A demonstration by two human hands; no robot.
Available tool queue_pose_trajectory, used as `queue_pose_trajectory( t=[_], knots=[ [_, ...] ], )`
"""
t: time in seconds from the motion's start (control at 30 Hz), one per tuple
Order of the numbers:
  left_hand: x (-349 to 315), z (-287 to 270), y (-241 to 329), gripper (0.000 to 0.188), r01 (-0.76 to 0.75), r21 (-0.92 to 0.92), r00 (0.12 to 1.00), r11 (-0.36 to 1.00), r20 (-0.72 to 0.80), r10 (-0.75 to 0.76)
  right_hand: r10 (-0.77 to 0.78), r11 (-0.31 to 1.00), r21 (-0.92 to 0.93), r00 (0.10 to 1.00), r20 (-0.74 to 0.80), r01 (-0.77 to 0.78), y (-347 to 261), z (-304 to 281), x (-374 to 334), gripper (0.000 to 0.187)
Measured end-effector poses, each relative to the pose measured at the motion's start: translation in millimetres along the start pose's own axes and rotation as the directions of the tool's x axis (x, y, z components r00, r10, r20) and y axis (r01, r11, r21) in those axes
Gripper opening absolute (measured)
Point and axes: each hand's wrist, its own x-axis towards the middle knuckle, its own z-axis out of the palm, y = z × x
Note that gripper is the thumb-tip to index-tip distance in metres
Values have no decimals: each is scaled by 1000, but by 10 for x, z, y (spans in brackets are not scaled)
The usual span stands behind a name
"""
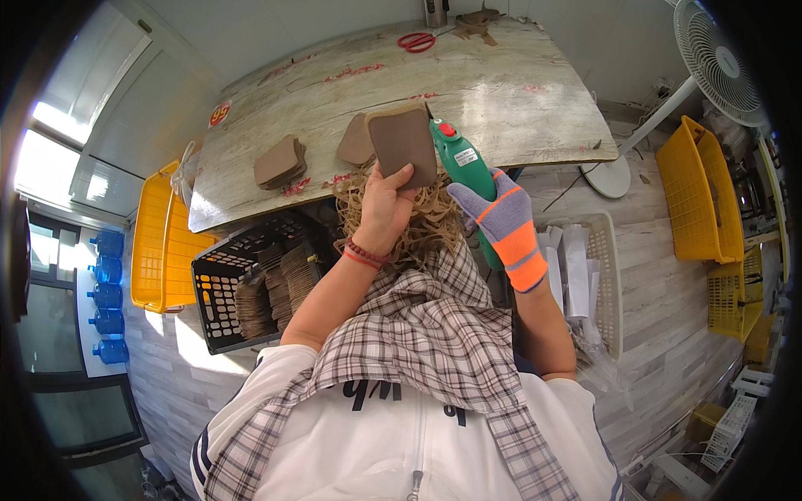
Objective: The person uses a handheld rotary tool to trim the edges of rectangular cork pieces one at a time. Finished pieces are stacked on the table, and additional pieces are taken from a black crate below the work surface.
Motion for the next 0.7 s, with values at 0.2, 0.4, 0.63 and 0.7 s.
queue_pose_trajectory(
  t=[0.2, 0.4, 0.63, 0.7],
  knots=[
    [0, -103, 370, 33, -16, 270, 991, 963, 135, -22, 65, 992, -114, 991, 119, -52, -196, -222, -117, 39],
    [95, -215, 828, 42, 8, 584, 963, 812, 214, -163, 60, 951, -307, 972, 227, 13, -166, -419, -164, 46],
    [64, -298, 885, 43, 192, 642, 922, 742, 141, -361, 48, 961, -276, 972, 230, 17, -119, -276, -197, 49],
    [50, -339, 857, 44, 234, 633, 909, 738, 127, -398, 60, 969, -247, 973, 222, -3, -145, -203, -180, 48]
  ],
)
